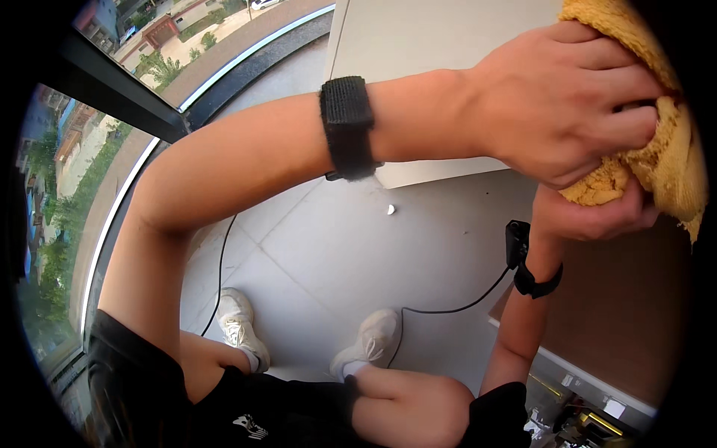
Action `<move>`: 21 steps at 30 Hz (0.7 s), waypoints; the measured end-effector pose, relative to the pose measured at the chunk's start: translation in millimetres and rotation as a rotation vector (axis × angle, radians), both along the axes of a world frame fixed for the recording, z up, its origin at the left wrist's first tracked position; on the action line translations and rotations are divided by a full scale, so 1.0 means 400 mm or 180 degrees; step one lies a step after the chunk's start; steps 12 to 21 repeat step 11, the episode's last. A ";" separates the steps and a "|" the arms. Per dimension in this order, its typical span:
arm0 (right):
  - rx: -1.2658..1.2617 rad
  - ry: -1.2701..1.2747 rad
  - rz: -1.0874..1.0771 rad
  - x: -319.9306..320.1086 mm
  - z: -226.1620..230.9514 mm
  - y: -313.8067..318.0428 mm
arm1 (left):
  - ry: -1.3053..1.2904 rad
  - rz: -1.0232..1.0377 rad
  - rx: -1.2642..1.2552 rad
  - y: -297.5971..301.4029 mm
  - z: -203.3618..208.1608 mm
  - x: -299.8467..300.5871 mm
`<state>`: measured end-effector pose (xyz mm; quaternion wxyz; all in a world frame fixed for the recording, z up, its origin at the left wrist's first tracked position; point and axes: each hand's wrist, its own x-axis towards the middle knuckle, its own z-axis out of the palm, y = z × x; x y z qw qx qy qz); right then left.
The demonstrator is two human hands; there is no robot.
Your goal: The person cleans surfaces with a cloth, wiping down a countertop, a window frame, and the outer panels and edges of a cabinet.
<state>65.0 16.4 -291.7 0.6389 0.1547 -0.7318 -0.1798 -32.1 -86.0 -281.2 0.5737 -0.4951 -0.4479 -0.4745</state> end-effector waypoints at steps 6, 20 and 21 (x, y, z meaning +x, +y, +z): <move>0.0075 0.0043 -0.0049 0.003 0.013 -0.003 | 0.0282 0.0242 0.0182 -0.035 -0.032 -0.097; 0.0540 -0.0822 -0.0992 -0.011 0.047 -0.058 | 0.0059 0.0960 -0.0655 -0.148 -0.051 -0.244; 0.0540 -0.0822 -0.0992 -0.011 0.047 -0.058 | 0.0059 0.0960 -0.0655 -0.148 -0.051 -0.244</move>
